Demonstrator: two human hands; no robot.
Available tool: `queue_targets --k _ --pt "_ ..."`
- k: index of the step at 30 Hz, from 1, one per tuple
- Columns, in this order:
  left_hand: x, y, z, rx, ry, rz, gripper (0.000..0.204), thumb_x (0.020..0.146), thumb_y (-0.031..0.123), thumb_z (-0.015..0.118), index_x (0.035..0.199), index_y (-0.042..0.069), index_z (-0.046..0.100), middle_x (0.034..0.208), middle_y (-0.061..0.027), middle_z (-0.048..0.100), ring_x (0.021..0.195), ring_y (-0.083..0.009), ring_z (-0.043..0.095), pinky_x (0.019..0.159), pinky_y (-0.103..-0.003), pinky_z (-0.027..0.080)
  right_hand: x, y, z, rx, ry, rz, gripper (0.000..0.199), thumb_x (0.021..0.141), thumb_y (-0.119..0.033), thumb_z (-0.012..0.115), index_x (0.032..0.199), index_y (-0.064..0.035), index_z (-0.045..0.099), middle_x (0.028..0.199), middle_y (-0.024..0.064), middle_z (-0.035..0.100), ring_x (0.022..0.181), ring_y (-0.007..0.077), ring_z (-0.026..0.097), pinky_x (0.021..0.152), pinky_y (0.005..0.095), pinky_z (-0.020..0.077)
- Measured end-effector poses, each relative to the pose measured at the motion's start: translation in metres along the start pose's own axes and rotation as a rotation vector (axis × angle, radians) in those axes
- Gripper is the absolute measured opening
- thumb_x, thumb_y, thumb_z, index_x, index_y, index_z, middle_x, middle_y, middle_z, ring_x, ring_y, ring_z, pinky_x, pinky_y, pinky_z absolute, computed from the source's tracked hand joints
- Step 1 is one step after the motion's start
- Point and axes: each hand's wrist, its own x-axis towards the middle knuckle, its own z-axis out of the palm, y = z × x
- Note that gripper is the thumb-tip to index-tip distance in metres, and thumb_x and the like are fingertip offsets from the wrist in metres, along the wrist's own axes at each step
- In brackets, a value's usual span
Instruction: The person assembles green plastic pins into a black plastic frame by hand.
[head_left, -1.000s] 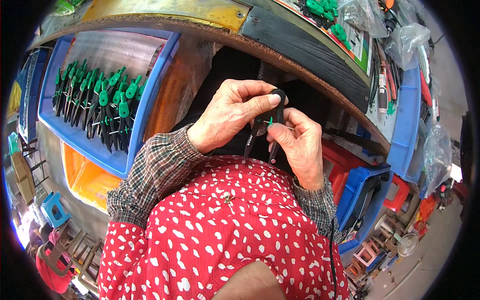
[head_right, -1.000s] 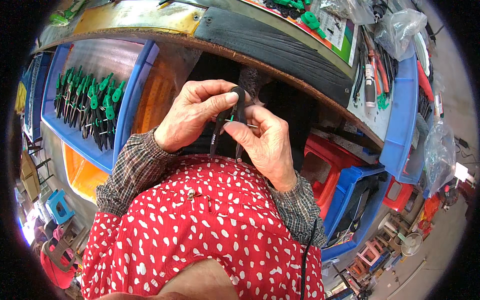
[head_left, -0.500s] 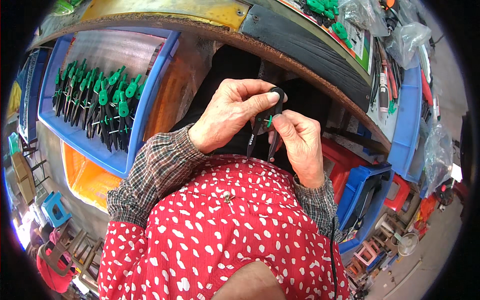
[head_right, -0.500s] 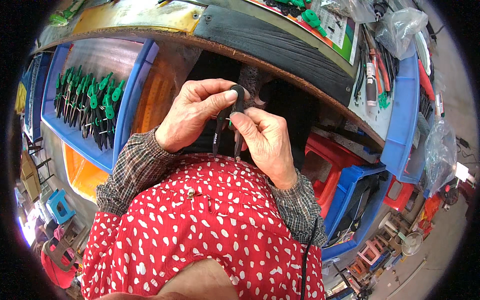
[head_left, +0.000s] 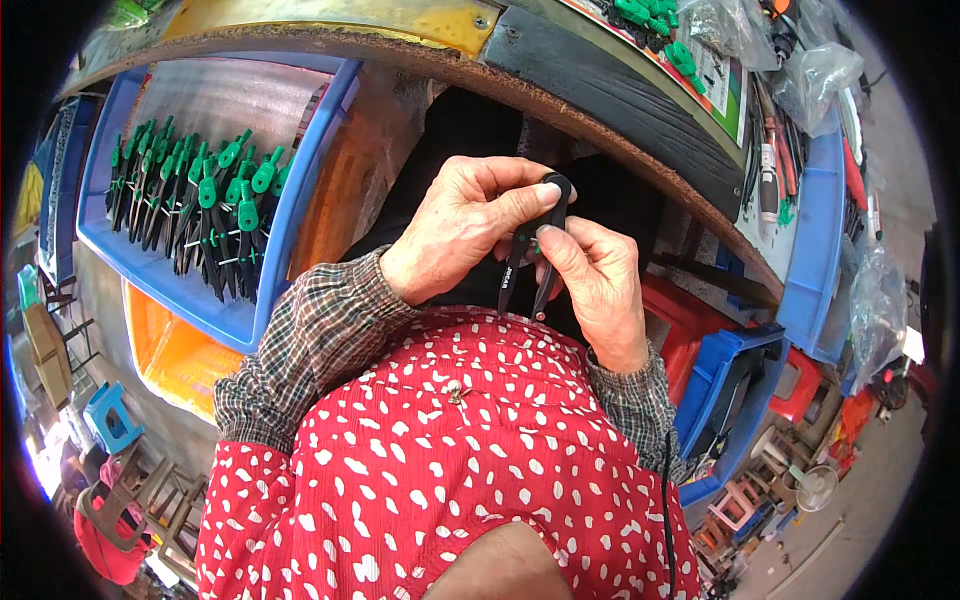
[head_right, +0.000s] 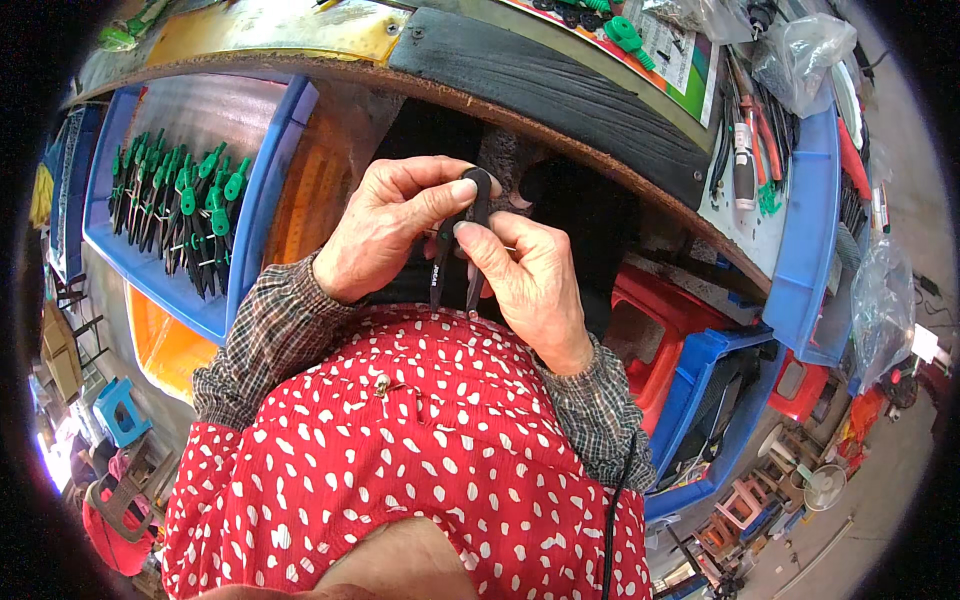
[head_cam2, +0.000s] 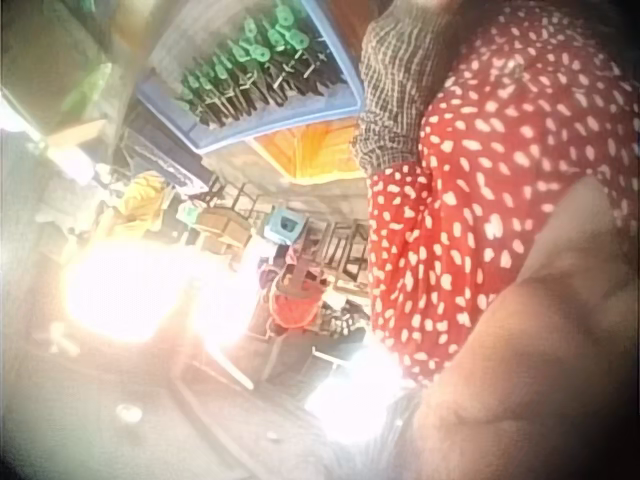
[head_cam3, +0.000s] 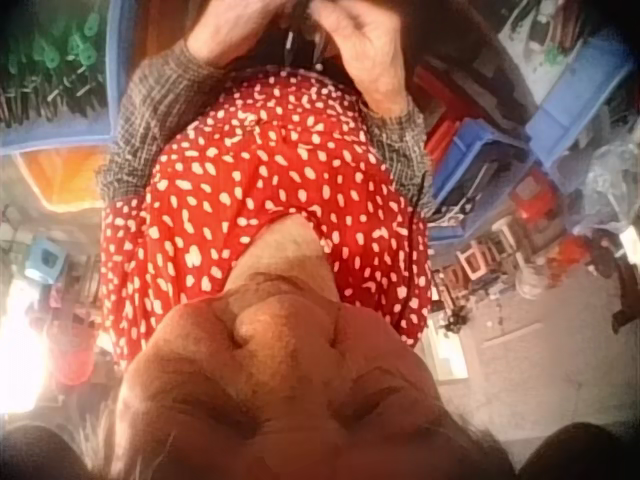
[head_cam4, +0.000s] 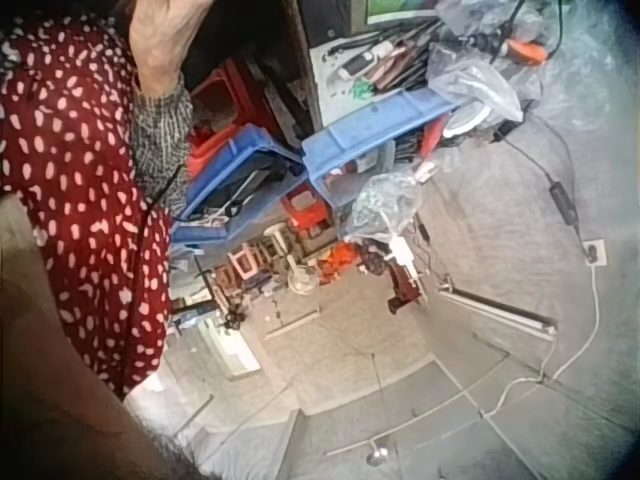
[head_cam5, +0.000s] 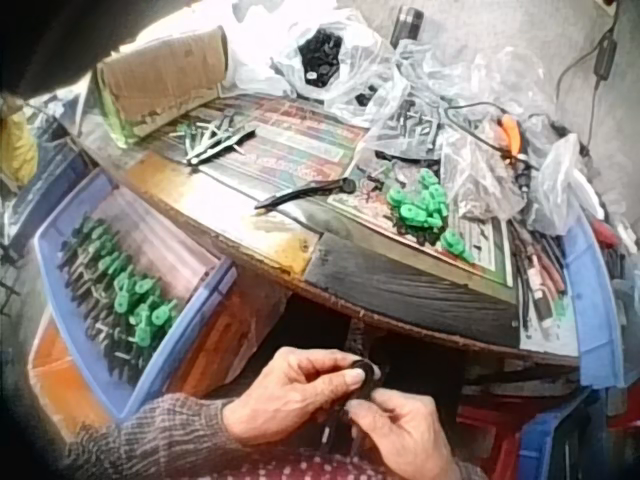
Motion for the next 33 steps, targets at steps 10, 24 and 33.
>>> queue_targets --k 10,24,33 --pt "-0.001 0.0 0.0 0.029 0.008 0.016 0.025 0.092 0.022 0.062 0.108 0.004 0.068 0.084 0.0018 0.066 0.066 -0.002 0.055 0.053 -0.016 0.043 0.002 0.002 -0.004 0.014 -0.031 0.005 0.018 0.087 -0.013 0.067 0.093 0.0042 0.064 0.075 0.0014 0.064 0.07 0.0071 0.06 0.062 0.0217 0.0492" --pt "-0.001 -0.005 0.003 -0.023 0.039 -0.001 0.023 0.093 0.021 0.062 0.107 0.004 0.067 0.083 0.0031 0.064 0.064 -0.0018 0.051 0.054 -0.016 0.041 0.003 -0.002 0.003 -0.089 -0.055 0.054 0.018 0.086 -0.011 0.068 0.095 0.0044 0.064 0.076 0.0031 0.064 0.077 0.0093 0.064 0.068 0.0234 0.0522" --pt "0.0 -0.008 -0.001 -0.06 0.048 -0.01 0.022 0.092 0.021 0.063 0.106 0.003 0.067 0.08 0.0036 0.062 0.062 -0.0016 0.048 0.052 -0.017 0.039 0.003 -0.002 -0.004 -0.103 -0.042 0.076 0.018 0.086 -0.012 0.069 0.089 0.0044 0.064 0.075 0.0031 0.064 0.072 0.0082 0.061 0.064 0.0236 0.051"
